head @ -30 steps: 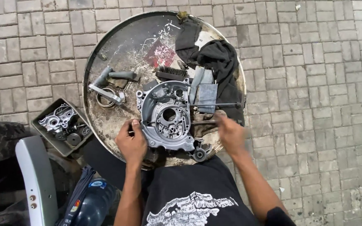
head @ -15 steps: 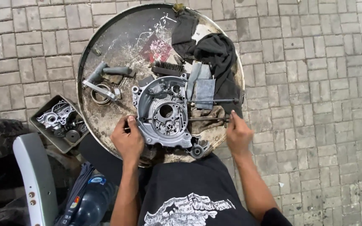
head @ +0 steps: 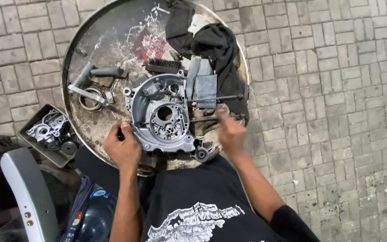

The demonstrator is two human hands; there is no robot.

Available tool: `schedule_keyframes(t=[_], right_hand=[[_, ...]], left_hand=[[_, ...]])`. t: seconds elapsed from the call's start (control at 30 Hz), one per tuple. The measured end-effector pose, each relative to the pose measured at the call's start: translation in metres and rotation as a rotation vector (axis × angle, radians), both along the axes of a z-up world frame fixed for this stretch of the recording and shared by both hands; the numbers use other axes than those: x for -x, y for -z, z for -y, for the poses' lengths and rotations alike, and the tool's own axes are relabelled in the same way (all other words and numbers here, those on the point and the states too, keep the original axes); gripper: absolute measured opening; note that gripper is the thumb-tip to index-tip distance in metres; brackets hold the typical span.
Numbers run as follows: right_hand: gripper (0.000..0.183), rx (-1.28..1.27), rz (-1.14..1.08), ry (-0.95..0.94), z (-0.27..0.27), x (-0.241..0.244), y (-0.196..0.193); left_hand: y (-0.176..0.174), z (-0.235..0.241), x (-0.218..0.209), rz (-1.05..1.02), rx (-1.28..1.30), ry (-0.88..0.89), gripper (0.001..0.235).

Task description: The person cleans a disassembled engine casing placed on a metal drum using a cloth and a brush. They wipe the interior surfaces and scrub specific areas, then use a small metal tool to scrape or adjust components within the casing.

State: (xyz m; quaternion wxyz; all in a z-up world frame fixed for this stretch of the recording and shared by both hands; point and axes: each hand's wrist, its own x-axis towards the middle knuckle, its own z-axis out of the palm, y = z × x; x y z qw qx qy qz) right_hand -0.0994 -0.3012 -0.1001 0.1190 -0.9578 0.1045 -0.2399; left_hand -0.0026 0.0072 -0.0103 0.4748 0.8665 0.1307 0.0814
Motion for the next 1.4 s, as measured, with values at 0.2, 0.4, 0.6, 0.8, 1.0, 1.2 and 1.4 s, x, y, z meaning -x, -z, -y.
schedule_keyframes(t=[0.2,0.4,0.6,0.8,1.0,1.2,1.4], right_hand=[[0.016,-0.020,0.038,-0.135,0.003,-0.010,-0.029],[0.010,-0.135,0.029,0.057,0.040,0.002,-0.019],[0.031,-0.612,-0.049,0.017,0.041,-0.005,-0.050],[0.027,-0.445,-0.104,-0.071,0.039,-0.007,-0.071],[0.035,-0.355,-0.333,-0.196,0.053,-0.012,-0.091],[0.038,-0.224,-0.734,-0.176,0.057,-0.024,-0.115],[0.040,-0.100,-0.825,-0.273,0.071,-0.030,-0.095]], left_hand=[[-0.024,0.006,-0.001,-0.014,-0.011,-0.017,0.022],[-0.013,0.002,0.000,-0.005,0.025,0.008,0.027],[-0.019,0.005,-0.005,-0.001,0.039,0.035,0.025],[-0.018,0.004,-0.004,0.002,0.024,0.021,0.022],[-0.014,0.001,-0.006,0.012,0.018,0.029,0.022],[-0.013,0.002,-0.006,0.014,0.010,0.033,0.022],[-0.013,0.003,-0.006,-0.001,0.036,0.011,0.024]])
